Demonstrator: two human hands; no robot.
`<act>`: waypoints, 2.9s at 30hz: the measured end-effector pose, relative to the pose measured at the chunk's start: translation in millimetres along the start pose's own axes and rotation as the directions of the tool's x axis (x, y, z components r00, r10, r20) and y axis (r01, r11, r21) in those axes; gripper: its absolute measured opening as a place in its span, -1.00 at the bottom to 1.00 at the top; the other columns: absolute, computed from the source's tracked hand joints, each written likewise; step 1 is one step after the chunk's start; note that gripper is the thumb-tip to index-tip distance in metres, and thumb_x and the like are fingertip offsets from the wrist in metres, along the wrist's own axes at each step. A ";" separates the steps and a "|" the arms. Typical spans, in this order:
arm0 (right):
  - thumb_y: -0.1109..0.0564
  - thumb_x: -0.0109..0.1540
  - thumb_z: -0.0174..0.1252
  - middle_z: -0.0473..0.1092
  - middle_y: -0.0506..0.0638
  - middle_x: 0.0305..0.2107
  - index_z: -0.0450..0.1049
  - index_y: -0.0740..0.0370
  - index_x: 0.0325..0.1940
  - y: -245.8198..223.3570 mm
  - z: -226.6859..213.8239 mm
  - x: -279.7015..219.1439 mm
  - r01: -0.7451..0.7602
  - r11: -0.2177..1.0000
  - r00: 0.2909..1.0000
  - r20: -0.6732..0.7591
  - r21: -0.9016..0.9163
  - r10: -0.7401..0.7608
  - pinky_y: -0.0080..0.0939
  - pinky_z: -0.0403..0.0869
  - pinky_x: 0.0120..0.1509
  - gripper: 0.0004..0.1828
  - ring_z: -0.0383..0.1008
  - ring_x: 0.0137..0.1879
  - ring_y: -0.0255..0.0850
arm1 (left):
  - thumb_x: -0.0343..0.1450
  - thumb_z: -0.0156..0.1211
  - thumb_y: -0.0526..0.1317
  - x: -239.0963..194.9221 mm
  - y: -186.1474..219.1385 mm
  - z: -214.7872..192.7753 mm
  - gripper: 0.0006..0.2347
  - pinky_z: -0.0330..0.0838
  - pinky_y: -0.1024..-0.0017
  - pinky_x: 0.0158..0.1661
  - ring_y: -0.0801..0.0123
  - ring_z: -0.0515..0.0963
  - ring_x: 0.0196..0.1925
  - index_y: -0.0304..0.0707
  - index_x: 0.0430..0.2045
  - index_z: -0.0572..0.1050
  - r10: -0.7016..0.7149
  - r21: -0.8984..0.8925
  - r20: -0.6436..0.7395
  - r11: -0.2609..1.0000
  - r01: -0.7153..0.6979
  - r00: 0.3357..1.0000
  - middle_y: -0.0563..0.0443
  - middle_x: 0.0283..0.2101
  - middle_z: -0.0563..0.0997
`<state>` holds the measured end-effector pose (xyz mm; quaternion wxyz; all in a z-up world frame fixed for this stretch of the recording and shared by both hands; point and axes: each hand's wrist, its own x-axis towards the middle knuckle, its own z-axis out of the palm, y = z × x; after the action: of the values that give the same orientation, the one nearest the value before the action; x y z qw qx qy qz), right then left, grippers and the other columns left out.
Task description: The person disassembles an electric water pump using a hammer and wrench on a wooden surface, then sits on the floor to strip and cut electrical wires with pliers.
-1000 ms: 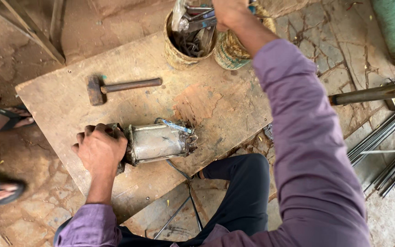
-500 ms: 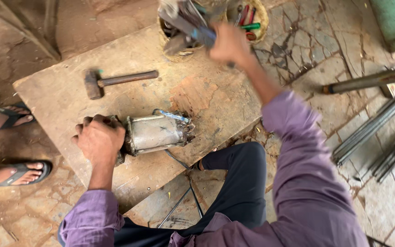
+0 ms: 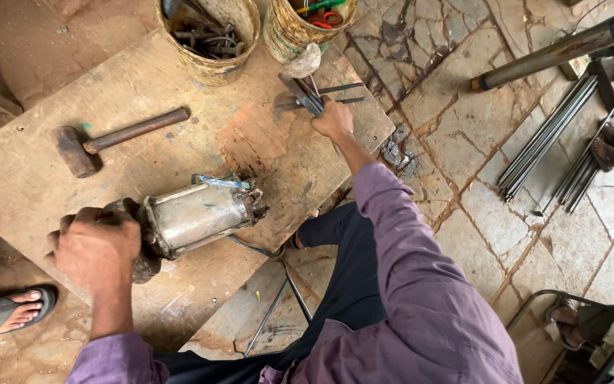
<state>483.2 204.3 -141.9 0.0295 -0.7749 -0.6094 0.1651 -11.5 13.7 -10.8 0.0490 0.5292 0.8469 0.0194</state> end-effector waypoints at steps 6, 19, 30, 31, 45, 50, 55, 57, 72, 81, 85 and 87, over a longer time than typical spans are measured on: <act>-0.30 -0.02 0.46 0.50 0.33 -0.27 0.55 0.38 -0.16 -4.0 23.4 6.4 0.123 0.966 0.987 -0.075 -0.227 -0.143 0.16 0.54 -0.10 -0.30 0.56 -0.13 0.21 | 0.39 0.32 0.06 1.7 0.0 -1.8 -0.69 0.40 0.10 -0.04 0.01 0.59 -0.09 -0.23 -0.43 0.71 -0.040 0.052 0.095 0.998 0.035 0.995 -0.17 -0.18 0.70; 0.28 0.21 0.13 0.51 0.11 -0.33 0.57 0.27 -0.10 -208.3 -34.1 152.5 0.377 0.911 0.910 0.116 0.166 -0.398 -0.20 0.57 -0.21 -0.80 0.60 -0.31 -0.19 | 0.38 0.27 0.01 -4.3 -5.1 1.0 -0.71 0.41 -0.07 -0.04 -0.08 0.59 -0.06 -0.14 -0.20 0.71 -0.027 -0.067 0.078 0.997 0.032 0.997 -0.17 -0.09 0.70; 0.33 0.15 0.24 0.44 0.06 -0.34 0.52 0.21 -0.16 -236.9 53.2 251.8 0.225 0.970 0.927 0.327 -0.093 -0.184 -0.20 0.59 -0.20 -0.81 0.42 -0.36 -0.28 | 0.37 0.22 0.03 -11.9 2.7 -7.6 -0.69 0.33 -0.13 0.22 -0.17 0.61 0.04 -0.15 -0.20 0.71 -0.048 -0.128 0.006 0.991 0.049 0.999 -0.18 -0.05 0.71; 0.31 0.16 0.25 0.44 0.04 -0.36 0.52 0.19 -0.14 -235.3 50.5 249.5 0.216 0.976 0.928 0.317 -0.034 -0.194 -0.21 0.60 -0.23 -0.80 0.41 -0.38 -0.29 | 0.36 0.22 0.03 -12.2 1.6 -5.9 -0.68 0.33 -0.14 0.19 -0.19 0.61 0.05 -0.15 -0.20 0.71 -0.054 -0.132 0.013 0.990 0.055 0.998 -0.18 -0.04 0.71; 0.13 0.24 0.34 0.53 -0.01 -0.53 0.64 0.35 -0.20 -208.6 -166.6 103.0 0.317 0.633 0.932 -0.108 0.706 -0.346 -0.42 0.47 -0.42 -0.81 0.48 -0.51 -0.40 | 0.31 0.24 -0.02 -1.0 10.6 -17.0 -0.72 0.36 -0.06 0.02 -0.11 0.59 0.00 -0.12 -0.25 0.71 -0.080 -0.084 0.111 0.992 0.090 0.991 -0.18 -0.10 0.70; 0.21 0.32 0.32 0.51 0.00 -0.44 0.59 0.45 -0.15 -153.5 -193.9 29.6 0.171 0.236 0.920 -0.069 0.957 -0.387 -0.37 0.50 -0.31 -0.82 0.52 -0.40 -0.31 | 0.40 0.24 -0.03 -0.6 14.0 -21.7 -0.72 0.36 -0.05 0.02 -0.10 0.58 0.00 -0.24 -0.26 0.70 -0.064 -0.051 0.118 0.996 0.070 0.991 -0.26 -0.12 0.68; 0.24 0.28 0.27 0.54 0.11 -0.45 0.56 0.40 -0.17 -123.0 -208.8 -37.2 0.157 0.047 0.968 -0.144 0.987 -0.203 -0.28 0.56 -0.36 -0.88 0.60 -0.42 -0.20 | 0.22 0.36 -0.03 1.0 14.0 -20.2 -0.68 0.34 -0.09 0.03 -0.11 0.53 0.05 -0.23 -0.29 0.70 -0.053 -0.074 0.076 0.996 0.059 0.996 -0.24 -0.09 0.65; 0.23 0.29 0.23 0.57 0.14 -0.44 0.53 0.35 -0.19 -109.4 -195.5 -44.7 0.142 0.064 0.985 -0.135 0.988 -0.103 -0.29 0.60 -0.34 -0.90 0.63 -0.41 -0.19 | 0.23 0.38 0.02 2.7 12.4 -18.1 -0.63 0.35 -0.07 0.02 -0.08 0.54 0.04 -0.30 -0.29 0.69 -0.041 -0.034 0.093 0.998 0.044 0.995 -0.25 -0.11 0.66; 0.18 0.03 0.26 0.56 0.15 -0.33 0.56 0.37 -0.08 14.9 57.2 30.6 0.004 0.953 0.678 -0.702 0.302 0.220 0.06 0.53 -0.08 -0.62 0.61 -0.22 0.06 | 0.28 0.40 0.01 6.9 0.3 5.7 -0.71 0.37 -0.02 -0.01 -0.02 0.55 -0.02 -0.20 -0.34 0.71 -0.047 0.020 0.094 0.999 0.046 0.994 -0.19 -0.15 0.68; -0.10 0.32 0.09 0.51 0.36 -0.25 0.04 0.39 0.37 -207.2 -11.9 53.4 -0.341 0.384 0.938 0.284 0.858 0.201 -0.19 0.58 -0.46 -0.29 0.63 -0.42 -0.04 | 0.30 0.40 0.11 5.5 -1.6 11.6 -0.65 0.34 0.02 0.09 0.00 0.58 -0.06 -0.22 -0.42 0.71 -0.085 0.104 0.132 0.992 0.072 0.988 -0.19 -0.21 0.69; -0.02 0.33 0.02 0.51 0.24 -0.23 0.25 0.36 0.27 -199.7 19.4 43.6 -0.256 0.250 0.965 0.229 0.934 0.130 -0.21 0.59 -0.44 -0.48 0.61 -0.45 -0.07 | 0.35 0.36 -0.01 0.1 0.1 4.4 -0.77 0.35 0.03 -0.04 -0.04 0.58 -0.05 -0.09 -0.30 0.72 -0.066 -0.042 0.021 0.997 0.067 0.998 -0.16 -0.17 0.70; 0.09 0.33 -0.02 0.52 0.26 -0.20 0.25 0.40 0.26 -185.6 46.3 35.7 -0.192 0.179 0.980 0.179 0.965 0.084 -0.20 0.60 -0.38 -0.53 0.65 -0.37 -0.07 | 0.31 0.38 -0.01 -3.1 -1.0 -0.7 -0.76 0.35 0.07 -0.04 -0.04 0.57 -0.06 -0.10 -0.30 0.72 -0.059 -0.018 0.058 0.998 0.060 0.997 -0.17 -0.19 0.70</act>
<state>303.4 278.6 -147.6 0.4734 -0.6232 -0.2940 0.5486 -11.1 10.4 -10.0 0.0792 0.5034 0.8604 0.0111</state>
